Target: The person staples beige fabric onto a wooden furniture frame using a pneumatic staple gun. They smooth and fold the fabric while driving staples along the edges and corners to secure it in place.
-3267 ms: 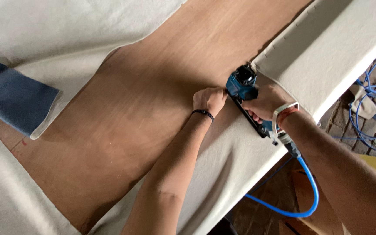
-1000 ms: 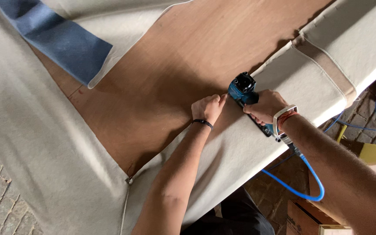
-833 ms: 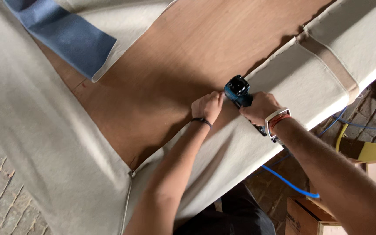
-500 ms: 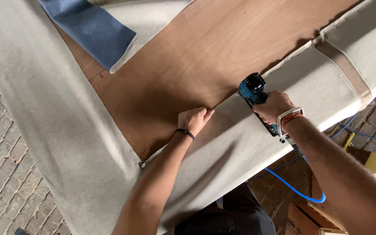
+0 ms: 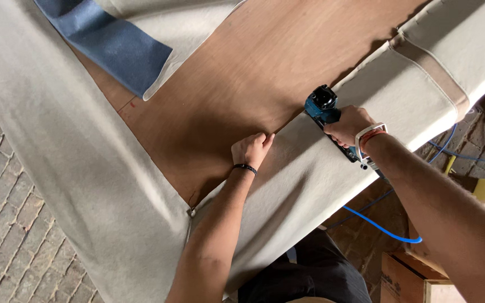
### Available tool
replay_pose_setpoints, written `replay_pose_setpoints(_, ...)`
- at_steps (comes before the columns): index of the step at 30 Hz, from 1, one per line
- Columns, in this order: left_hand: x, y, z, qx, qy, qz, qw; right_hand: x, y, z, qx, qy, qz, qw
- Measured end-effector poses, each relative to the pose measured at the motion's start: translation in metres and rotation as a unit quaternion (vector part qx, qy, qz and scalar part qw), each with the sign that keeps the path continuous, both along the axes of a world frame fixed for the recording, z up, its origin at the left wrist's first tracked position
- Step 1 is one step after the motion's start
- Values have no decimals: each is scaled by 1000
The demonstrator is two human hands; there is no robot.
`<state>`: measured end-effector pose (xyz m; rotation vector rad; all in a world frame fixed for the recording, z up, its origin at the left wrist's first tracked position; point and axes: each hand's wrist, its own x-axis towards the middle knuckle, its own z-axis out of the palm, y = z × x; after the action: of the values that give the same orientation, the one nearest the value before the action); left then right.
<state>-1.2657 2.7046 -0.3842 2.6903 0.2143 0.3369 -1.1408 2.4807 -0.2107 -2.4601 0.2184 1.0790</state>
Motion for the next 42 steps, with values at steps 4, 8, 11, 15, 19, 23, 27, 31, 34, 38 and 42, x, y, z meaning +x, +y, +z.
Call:
replay_pose_setpoints(4,-2,-2,1,-22,16,11,1000,-2,-1,-2,4,-3,-10,1000)
replay_pose_setpoints(8,-2,-3,4,-24,55,27,998,-2,-6,-10,8,-1,-5,1000)
replay_pose_setpoints(11,-5,-1,7,-31,50,21,998,0,-10,-15,50,5,-9,999)
replay_pose_setpoints(15,-17,6,7,-64,47,29,996,-1,-11,-19,-29,-65,79,994)
replay_pose_setpoints(19,-35,8,17,-104,59,38,992,-5,-17,-15,38,-68,47,996)
replay_pose_setpoints(23,-71,-10,53,-153,0,83,985,-13,-48,-2,233,-87,-67,966)
replay_pose_setpoints(27,-102,-61,103,-255,62,141,955,-29,-102,18,359,-30,-197,912)
replay_pose_setpoints(31,-91,-158,155,-367,108,65,921,-58,-169,38,577,70,-290,760)
replay_pose_setpoints(34,-77,-232,204,-421,110,-28,900,-79,-218,49,703,146,-286,635)
replay_pose_setpoints(38,-67,-307,267,-370,58,-59,925,-94,-265,54,788,171,-267,528)
replay_pose_setpoints(42,-62,-349,302,-207,-34,-103,972,-104,-290,48,848,208,-237,427)
